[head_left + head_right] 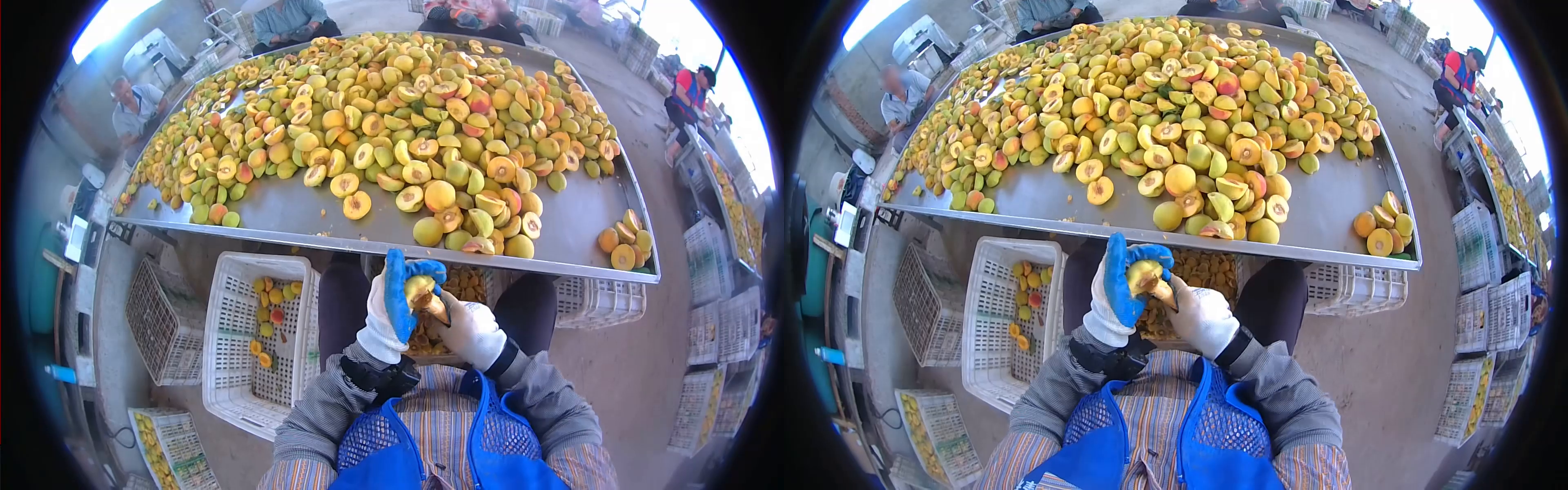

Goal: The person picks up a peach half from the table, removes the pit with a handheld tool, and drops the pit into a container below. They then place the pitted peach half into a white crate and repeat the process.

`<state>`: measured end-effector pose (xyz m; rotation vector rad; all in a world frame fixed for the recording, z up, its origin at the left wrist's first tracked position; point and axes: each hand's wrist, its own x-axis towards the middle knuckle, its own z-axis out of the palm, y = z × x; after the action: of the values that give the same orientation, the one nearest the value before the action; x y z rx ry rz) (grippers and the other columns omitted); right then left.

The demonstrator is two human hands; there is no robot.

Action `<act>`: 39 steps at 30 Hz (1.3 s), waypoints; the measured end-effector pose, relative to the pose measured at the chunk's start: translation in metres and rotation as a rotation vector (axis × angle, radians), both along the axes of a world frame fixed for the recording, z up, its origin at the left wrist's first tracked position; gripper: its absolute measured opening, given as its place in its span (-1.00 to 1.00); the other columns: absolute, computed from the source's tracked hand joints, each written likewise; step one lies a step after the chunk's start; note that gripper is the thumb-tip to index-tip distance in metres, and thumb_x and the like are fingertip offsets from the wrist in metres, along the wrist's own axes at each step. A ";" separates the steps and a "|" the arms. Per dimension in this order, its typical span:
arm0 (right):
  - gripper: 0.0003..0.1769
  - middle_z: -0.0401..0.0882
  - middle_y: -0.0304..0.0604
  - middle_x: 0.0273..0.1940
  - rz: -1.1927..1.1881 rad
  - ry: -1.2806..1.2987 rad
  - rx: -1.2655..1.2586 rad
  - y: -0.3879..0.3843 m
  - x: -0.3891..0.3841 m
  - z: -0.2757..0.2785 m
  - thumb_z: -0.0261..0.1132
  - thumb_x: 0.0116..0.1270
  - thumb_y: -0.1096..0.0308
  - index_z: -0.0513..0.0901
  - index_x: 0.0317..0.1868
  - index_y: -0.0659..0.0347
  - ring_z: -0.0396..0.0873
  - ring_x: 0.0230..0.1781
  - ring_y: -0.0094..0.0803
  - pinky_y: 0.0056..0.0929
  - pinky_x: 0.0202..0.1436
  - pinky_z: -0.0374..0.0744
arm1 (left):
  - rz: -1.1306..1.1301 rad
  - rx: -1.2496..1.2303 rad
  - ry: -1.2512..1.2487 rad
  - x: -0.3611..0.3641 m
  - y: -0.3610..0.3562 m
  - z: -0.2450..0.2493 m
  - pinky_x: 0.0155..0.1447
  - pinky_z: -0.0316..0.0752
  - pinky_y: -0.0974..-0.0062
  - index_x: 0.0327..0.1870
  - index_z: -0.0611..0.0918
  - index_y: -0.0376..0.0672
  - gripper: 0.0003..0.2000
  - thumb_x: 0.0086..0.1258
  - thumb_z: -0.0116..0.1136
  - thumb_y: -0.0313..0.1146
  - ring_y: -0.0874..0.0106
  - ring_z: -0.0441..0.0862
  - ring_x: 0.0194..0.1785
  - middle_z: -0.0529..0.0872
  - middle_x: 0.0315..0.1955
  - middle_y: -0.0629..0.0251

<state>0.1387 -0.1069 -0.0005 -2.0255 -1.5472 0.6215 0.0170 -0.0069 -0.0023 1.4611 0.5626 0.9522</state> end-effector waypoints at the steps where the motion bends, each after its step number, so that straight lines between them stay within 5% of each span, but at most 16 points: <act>1: -0.48 0.68 0.11 -0.37 0.039 0.004 0.000 -0.002 0.003 -0.005 0.34 0.24 0.16 0.52 0.17 0.22 0.69 -0.32 -0.01 -0.12 -0.21 0.64 | -0.004 -0.003 0.005 0.000 -0.002 0.001 0.02 0.63 0.34 -0.04 0.58 -0.44 -0.35 0.60 -0.32 0.12 0.26 0.70 -0.13 0.71 -0.21 0.02; 4: -0.54 0.68 0.12 -0.36 0.084 0.025 -0.039 -0.006 0.002 -0.004 0.32 0.27 0.21 0.54 0.12 0.25 0.70 -0.33 -0.05 -0.17 -0.21 0.65 | -0.040 -0.244 0.017 0.003 -0.001 0.013 -0.07 0.64 0.35 -0.16 0.62 -0.43 -0.29 0.60 -0.40 0.16 0.26 0.71 -0.24 0.72 -0.34 0.04; 7: -0.61 0.68 0.15 -0.30 0.054 0.751 -0.172 -0.010 -0.001 0.006 0.30 0.28 0.21 0.59 0.01 0.31 0.70 -0.37 -0.08 -0.26 -0.19 0.64 | -0.185 -0.402 -0.129 0.000 0.005 0.016 -0.16 0.62 0.38 -0.30 0.63 -0.37 -0.28 0.59 -0.39 0.20 0.27 0.68 -0.39 0.72 -0.42 0.04; 10: -0.62 0.70 0.06 -0.31 0.043 0.723 -0.227 -0.009 0.001 0.011 0.33 0.28 0.25 0.60 0.00 0.34 0.72 -0.35 -0.18 -0.30 -0.20 0.63 | -0.155 -0.482 -0.132 0.004 0.006 0.019 -0.16 0.61 0.36 -0.36 0.64 -0.37 -0.28 0.60 -0.38 0.17 0.23 0.68 -0.39 0.72 -0.45 0.04; 11: -0.67 0.72 -0.10 -0.30 0.082 0.317 -0.263 -0.004 0.005 0.014 0.34 0.29 0.29 0.62 -0.03 0.34 0.72 -0.31 -0.33 -0.35 -0.20 0.63 | -0.157 -0.482 -0.135 0.006 0.008 0.022 -0.16 0.61 0.36 -0.36 0.64 -0.37 -0.28 0.60 -0.38 0.17 0.23 0.68 -0.39 0.72 -0.45 0.04; 12: -0.67 0.72 -0.10 -0.30 0.081 0.316 -0.264 -0.003 0.006 0.019 0.34 0.29 0.29 0.62 -0.03 0.34 0.72 -0.31 -0.33 -0.35 -0.20 0.63 | -0.189 -0.400 0.008 0.008 0.011 0.024 -0.18 0.61 0.35 -0.42 0.64 -0.36 -0.29 0.61 -0.38 0.13 0.21 0.67 -0.40 0.71 -0.48 0.03; 18: -0.64 0.69 -0.26 -0.32 0.313 0.934 -0.150 -0.004 0.004 -0.023 0.45 0.21 0.25 0.69 -0.03 0.24 0.61 -0.30 -0.51 -0.43 -0.12 0.58 | -0.549 -0.207 -0.157 -0.002 0.020 0.022 -0.23 0.57 0.32 -0.58 0.63 -0.33 -0.31 0.64 -0.36 0.02 0.17 0.65 -0.45 0.68 -0.55 0.02; 22: -0.63 0.69 -0.19 -0.38 0.352 0.774 -0.287 0.014 0.012 -0.013 0.47 0.17 0.22 0.70 -0.10 0.28 0.62 -0.33 -0.48 -0.41 -0.14 0.59 | -0.394 -0.399 -0.191 -0.006 0.017 0.015 -0.21 0.59 0.31 -0.53 0.60 -0.33 -0.32 0.63 -0.36 0.06 0.16 0.66 -0.42 0.65 -0.55 0.01; 24: -0.62 0.68 -0.12 -0.42 0.295 0.113 -0.400 0.022 0.011 0.010 0.47 0.14 0.17 0.70 -0.15 0.28 0.64 -0.35 -0.42 -0.37 -0.17 0.59 | -0.112 -0.554 0.017 -0.005 0.011 0.021 -0.23 0.59 0.41 -0.36 0.63 -0.38 -0.33 0.59 -0.26 0.14 0.24 0.67 -0.41 0.70 -0.46 0.01; 25: -0.63 0.69 -0.08 -0.41 0.301 0.082 -0.361 0.024 0.012 0.003 0.46 0.12 0.16 0.71 -0.17 0.26 0.65 -0.37 -0.36 -0.35 -0.18 0.59 | -0.165 -0.399 0.026 -0.007 0.016 0.011 -0.29 0.59 0.43 -0.29 0.62 -0.35 -0.34 0.57 -0.26 0.18 0.23 0.66 -0.44 0.69 -0.45 0.00; 28: -0.64 0.70 -0.06 -0.40 0.499 0.607 -0.298 0.022 0.009 -0.010 0.45 0.13 0.17 0.71 -0.18 0.26 0.65 -0.37 -0.33 -0.34 -0.19 0.59 | -0.179 -0.648 -0.168 -0.013 0.016 0.011 -0.32 0.59 0.40 -0.30 0.60 -0.31 -0.36 0.57 -0.26 0.18 0.22 0.65 -0.45 0.69 -0.45 0.02; 32: -0.66 0.68 0.06 -0.35 0.384 0.538 -0.324 0.015 0.010 -0.009 0.36 0.21 0.20 0.67 -0.12 0.28 0.65 -0.34 -0.20 -0.28 -0.14 0.57 | 0.295 -0.755 -0.345 -0.043 0.047 -0.019 -0.36 0.61 0.35 -0.21 0.62 -0.26 -0.37 0.53 -0.23 0.23 0.23 0.67 -0.43 0.71 -0.40 0.06; 34: -0.52 0.68 0.16 -0.24 0.375 0.270 -0.259 0.008 0.027 -0.025 0.27 0.27 0.04 0.58 0.03 0.25 0.65 -0.19 0.08 -0.11 -0.09 0.58 | 0.358 -0.581 -0.036 -0.097 0.069 -0.025 -0.34 0.61 0.33 -0.15 0.65 -0.25 -0.46 0.51 -0.07 0.15 0.26 0.68 -0.45 0.72 -0.39 0.05; 36: -0.47 0.68 0.17 -0.24 0.291 0.018 -0.349 -0.003 0.038 -0.025 0.23 0.30 -0.04 0.54 0.06 0.25 0.65 -0.17 0.08 -0.08 -0.10 0.58 | 0.586 0.017 0.933 -0.145 0.089 -0.028 -0.16 0.58 0.21 -0.12 0.67 -0.22 -0.57 0.37 0.19 0.04 0.19 0.68 -0.27 0.71 -0.29 0.04; 37: -0.45 0.68 0.16 -0.26 0.286 0.050 -0.334 -0.006 0.043 -0.030 0.19 0.32 -0.07 0.53 0.06 0.25 0.66 -0.20 0.07 -0.05 -0.12 0.59 | 0.583 0.019 0.935 -0.143 0.091 -0.030 -0.16 0.58 0.21 -0.12 0.67 -0.22 -0.57 0.37 0.19 0.04 0.19 0.68 -0.27 0.71 -0.29 0.04; 39: -0.45 0.68 0.16 -0.27 0.270 0.043 -0.370 -0.005 0.044 -0.032 0.18 0.33 -0.07 0.53 0.06 0.25 0.66 -0.21 0.07 -0.05 -0.12 0.59 | 0.906 0.660 1.263 -0.133 0.087 -0.025 0.07 0.47 0.11 -0.07 0.65 -0.19 -0.56 0.19 0.37 -0.04 0.09 0.60 -0.04 0.66 -0.18 0.05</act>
<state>0.1829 -0.1117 -0.0323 -2.0542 -1.8023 1.1200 -0.1162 0.0799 -0.0269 2.4240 2.1075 0.7810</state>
